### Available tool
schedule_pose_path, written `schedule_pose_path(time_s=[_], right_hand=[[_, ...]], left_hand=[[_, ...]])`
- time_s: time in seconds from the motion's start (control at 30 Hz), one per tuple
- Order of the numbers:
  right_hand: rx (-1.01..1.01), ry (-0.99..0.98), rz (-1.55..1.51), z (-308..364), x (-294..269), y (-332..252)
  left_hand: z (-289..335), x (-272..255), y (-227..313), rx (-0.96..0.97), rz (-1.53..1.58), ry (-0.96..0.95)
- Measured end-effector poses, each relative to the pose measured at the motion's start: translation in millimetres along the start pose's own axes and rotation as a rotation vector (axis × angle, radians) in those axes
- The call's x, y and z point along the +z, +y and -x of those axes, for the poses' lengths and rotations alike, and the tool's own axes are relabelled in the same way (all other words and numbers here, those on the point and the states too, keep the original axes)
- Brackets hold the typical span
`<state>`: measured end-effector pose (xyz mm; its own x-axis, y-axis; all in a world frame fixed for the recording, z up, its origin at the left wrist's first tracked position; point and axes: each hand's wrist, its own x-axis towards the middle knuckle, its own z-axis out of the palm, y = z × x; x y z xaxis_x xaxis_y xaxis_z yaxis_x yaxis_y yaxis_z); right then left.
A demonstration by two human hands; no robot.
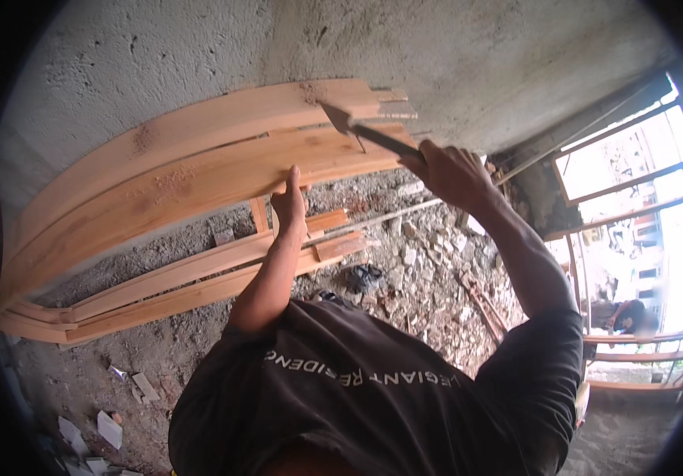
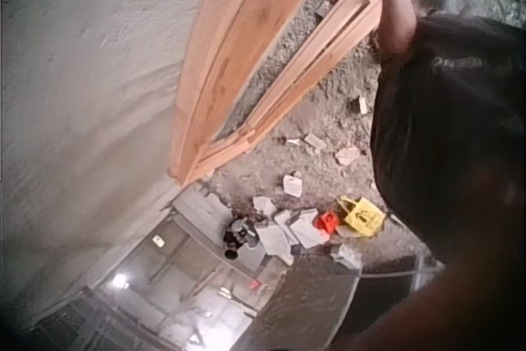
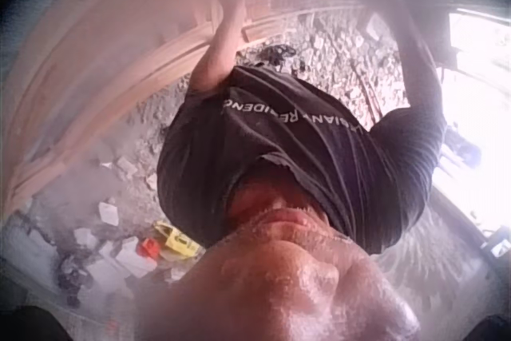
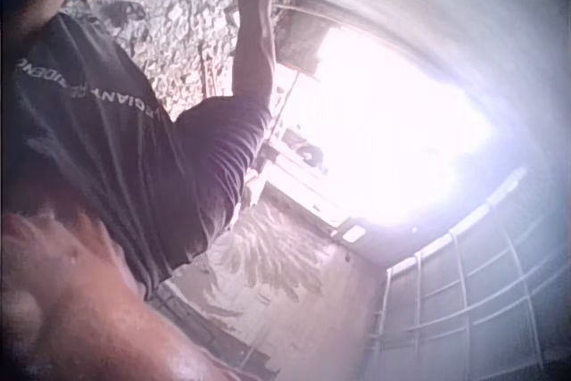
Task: The person uses a corded drill to make holes in a wooden plank and then uses a hammer to drive nails into the plank. The work is performed in a construction setting with debris on the floor.
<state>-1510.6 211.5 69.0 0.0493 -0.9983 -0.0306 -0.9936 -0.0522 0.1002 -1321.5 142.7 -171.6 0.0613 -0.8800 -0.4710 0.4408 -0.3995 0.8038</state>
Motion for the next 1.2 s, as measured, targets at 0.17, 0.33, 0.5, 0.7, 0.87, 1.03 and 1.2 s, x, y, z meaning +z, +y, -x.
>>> schedule_pose_path(time_s=[0.17, 0.33, 0.5, 0.7, 0.87, 1.03, 1.2], right_hand=[[-0.134, 0.601, -0.343, -4.8, -40.8, -33.5], [0.115, -0.071, 0.084, 13.2, 22.7, 11.9], [0.219, -0.036, -0.225, 24.9, 18.5, 5.3], [0.489, 0.158, -0.601, 72.6, 34.0, 18.5], [0.654, 0.143, -0.683, 126.3, 53.6, 32.3], [0.732, 0.107, -0.705, 138.4, 79.4, 47.8], [0.583, 0.093, -0.756, 114.7, 72.5, 43.4]], left_hand=[[6.9, -7.0, 10.3, -0.013, -0.001, 0.026], [10.3, -1.3, 9.5, -0.040, 0.007, 0.011], [-6.0, -14.6, -8.9, -0.059, -0.086, -0.075], [14.3, 41.8, -51.5, -0.130, -0.014, -0.593], [0.9, 91.9, -66.4, -0.200, 0.117, -0.506], [8.2, 102.7, -63.1, -0.217, 0.091, -0.428], [4.4, 98.9, -62.8, -0.162, 0.013, -0.375]])
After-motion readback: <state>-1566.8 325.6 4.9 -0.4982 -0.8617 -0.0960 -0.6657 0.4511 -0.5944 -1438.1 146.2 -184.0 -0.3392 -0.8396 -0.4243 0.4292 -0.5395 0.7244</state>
